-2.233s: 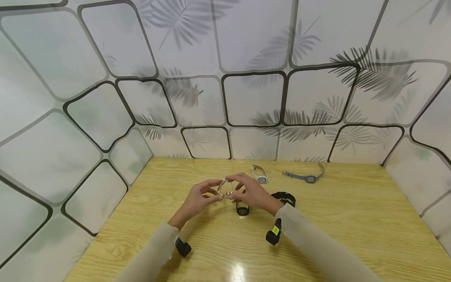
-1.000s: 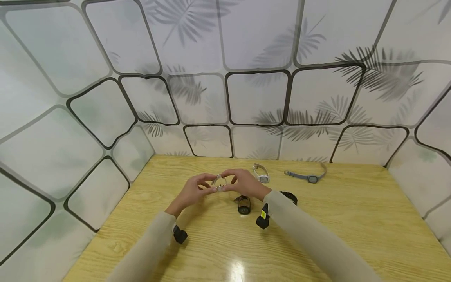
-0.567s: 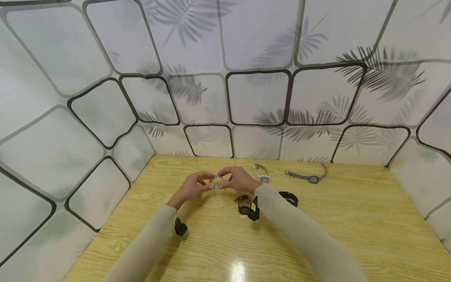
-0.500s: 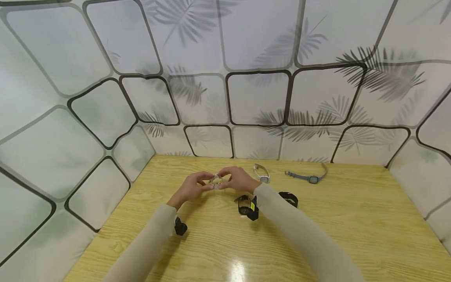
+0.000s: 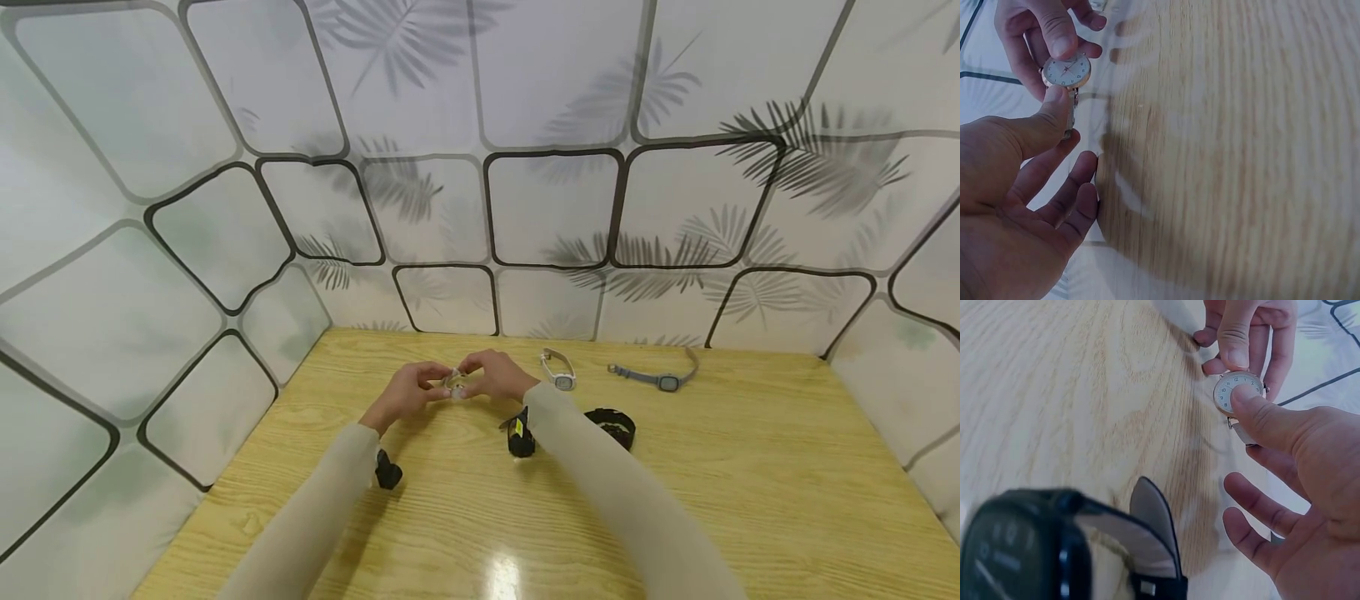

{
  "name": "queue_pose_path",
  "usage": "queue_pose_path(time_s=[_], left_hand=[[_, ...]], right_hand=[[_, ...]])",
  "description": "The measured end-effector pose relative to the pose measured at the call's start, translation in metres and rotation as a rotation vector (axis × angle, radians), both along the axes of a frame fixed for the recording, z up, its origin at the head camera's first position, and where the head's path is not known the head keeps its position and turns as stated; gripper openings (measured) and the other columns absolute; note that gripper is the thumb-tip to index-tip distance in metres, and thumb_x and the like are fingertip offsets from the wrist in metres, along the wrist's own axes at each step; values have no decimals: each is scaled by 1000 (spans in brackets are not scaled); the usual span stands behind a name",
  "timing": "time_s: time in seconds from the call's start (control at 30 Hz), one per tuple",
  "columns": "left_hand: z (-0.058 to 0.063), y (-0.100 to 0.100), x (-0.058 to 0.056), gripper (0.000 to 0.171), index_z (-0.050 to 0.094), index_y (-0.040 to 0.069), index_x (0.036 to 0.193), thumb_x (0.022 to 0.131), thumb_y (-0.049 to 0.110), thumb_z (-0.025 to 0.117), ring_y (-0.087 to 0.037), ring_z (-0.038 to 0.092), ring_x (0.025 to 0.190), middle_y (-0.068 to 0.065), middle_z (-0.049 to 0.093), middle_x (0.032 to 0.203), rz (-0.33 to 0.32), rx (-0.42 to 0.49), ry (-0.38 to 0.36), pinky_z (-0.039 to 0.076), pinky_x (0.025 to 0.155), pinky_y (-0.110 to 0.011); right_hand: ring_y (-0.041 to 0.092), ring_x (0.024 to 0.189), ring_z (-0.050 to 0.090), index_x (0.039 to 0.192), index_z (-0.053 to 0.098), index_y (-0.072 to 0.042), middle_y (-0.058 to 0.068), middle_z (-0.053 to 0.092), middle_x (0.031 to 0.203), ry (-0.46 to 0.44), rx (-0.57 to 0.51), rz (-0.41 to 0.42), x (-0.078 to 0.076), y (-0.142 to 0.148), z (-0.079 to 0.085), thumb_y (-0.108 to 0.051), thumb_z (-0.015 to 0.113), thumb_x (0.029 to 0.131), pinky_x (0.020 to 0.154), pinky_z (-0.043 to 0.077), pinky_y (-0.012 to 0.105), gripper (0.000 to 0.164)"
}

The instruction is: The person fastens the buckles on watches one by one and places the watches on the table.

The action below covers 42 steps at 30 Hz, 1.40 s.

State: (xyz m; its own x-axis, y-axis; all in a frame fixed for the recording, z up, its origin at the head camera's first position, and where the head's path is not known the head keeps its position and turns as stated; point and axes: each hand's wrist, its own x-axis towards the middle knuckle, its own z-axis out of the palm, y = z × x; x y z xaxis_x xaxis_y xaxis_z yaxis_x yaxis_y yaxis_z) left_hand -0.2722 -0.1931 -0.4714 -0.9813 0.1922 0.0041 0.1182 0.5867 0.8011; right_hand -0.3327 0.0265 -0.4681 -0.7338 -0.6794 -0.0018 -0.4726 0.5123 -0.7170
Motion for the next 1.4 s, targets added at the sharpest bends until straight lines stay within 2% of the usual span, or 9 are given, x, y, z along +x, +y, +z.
queue_pose_path(time_s=[0.37, 0.5, 0.73, 1.0, 1.4], left_hand=[[1, 0, -2, 33, 73, 6, 124, 92, 11, 79, -32, 69, 105, -13, 71, 127, 8, -59, 19, 58, 88, -43], [1, 2, -2, 32, 74, 6, 122, 91, 11, 80, -32, 70, 102, -14, 71, 126, 20, -77, 29, 58, 87, -43], [1, 4, -2, 33, 75, 7, 122, 90, 11, 81, -30, 70, 101, -10, 72, 124, 45, -109, 38, 59, 86, -42], [-2, 3, -2, 34, 76, 7, 122, 89, 11, 82, -23, 70, 93, -9, 73, 122, 57, -123, 42, 58, 81, -38], [-6, 2, -3, 34, 76, 9, 123, 89, 14, 82, -23, 70, 97, -8, 73, 123, 46, -135, 47, 58, 83, -39]], right_hand=[[31, 122, 63, 129, 68, -7, 11, 68, 131, 12, 29, -3, -4, -6, -3, -26, 85, 88, 100, 53, 45, 48], [31, 122, 63, 128, 69, -6, 12, 69, 130, 21, 38, 6, -5, -7, -4, -25, 85, 88, 98, 54, 44, 48], [31, 125, 60, 128, 69, -8, 11, 68, 130, 13, 37, -15, 0, -9, -3, -24, 85, 87, 106, 48, 49, 47], [32, 125, 60, 129, 69, -8, 12, 68, 130, 5, 25, -20, 1, -8, -4, -24, 85, 87, 104, 49, 49, 48], [31, 120, 63, 127, 70, -8, 11, 69, 128, 10, 18, -19, 0, -6, -7, -24, 86, 87, 100, 53, 47, 47]])
